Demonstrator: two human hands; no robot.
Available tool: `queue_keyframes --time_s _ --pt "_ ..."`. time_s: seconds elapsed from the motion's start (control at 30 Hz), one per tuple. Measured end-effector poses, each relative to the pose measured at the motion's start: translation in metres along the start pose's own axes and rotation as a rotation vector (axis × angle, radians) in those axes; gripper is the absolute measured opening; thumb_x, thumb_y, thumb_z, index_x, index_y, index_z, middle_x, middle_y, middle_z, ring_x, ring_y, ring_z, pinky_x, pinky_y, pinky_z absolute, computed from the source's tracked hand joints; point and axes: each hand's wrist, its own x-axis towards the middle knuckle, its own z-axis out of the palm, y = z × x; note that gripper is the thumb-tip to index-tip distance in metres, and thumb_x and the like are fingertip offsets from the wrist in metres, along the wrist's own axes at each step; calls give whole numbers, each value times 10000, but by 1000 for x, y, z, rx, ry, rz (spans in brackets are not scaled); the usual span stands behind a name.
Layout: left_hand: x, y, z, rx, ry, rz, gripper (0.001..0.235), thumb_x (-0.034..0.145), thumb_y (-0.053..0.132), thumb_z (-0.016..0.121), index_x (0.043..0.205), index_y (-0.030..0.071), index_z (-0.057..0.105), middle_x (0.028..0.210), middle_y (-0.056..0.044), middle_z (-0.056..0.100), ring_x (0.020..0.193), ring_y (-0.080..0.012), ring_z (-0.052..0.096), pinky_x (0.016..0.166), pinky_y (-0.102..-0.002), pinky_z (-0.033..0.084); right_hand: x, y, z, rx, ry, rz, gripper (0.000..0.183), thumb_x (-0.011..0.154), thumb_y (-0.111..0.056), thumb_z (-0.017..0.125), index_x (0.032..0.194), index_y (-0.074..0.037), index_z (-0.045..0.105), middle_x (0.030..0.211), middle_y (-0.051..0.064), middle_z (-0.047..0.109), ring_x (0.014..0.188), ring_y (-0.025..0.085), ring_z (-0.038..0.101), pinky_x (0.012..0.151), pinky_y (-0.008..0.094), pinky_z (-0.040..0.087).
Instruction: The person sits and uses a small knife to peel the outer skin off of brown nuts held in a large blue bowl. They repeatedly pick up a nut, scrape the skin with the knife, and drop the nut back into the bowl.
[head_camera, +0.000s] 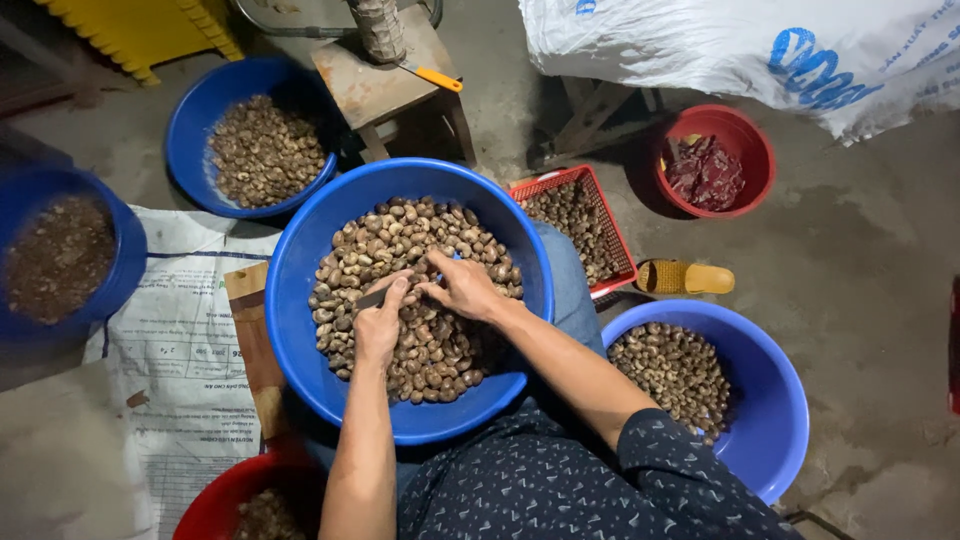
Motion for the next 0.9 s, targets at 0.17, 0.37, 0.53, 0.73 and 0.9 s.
queue_keyframes --time_s 0.17,0.37,0.53,0.73,0.9 --pt "8 -13 -2 -1 -28 5 284 1012 282 676 1203 90 761 1157 -254 719 980 -288 736 871 -391 622 0 5 2 -24 25 -22 322 892 -318 722 1074 -151 516 852 174 706 830 454 689 672 552 536" --pt "3 -8 -3 -25 -37 27 292 1002 275 695 1200 70 760 1156 -254 723 971 -274 729 856 -385 621 0 11 8 -46 51 -38 335 888 -337 732 1061 -151 515 855 186 695 839 445 686 674 551 539" --pt "3 -2 1 -34 -22 10 302 1004 261 689 1202 41 752 1169 -285 710 1096 -361 697 874 -399 615 1 12 8 -41 42 -33 321 879 -339 730 1057 -161 531 891 150 727 854 424 702 695 535 556" --pt "20 -43 -10 237 73 -46 308 1003 427 657 1184 209 776 1095 -157 758 1122 -298 693 1010 -457 543 0 10 8 -26 62 -78 305 878 -273 753 1030 -96 556 870 253 701 827 476 697 687 574 551" --pt "12 -50 -3 270 141 365 196 1039 179 651 1102 35 767 1046 -225 737 1056 -405 696 914 -480 560 0 -17 -24 107 365 -6 171 880 -232 787 988 -167 671 850 87 737 664 320 736 555 386 571"
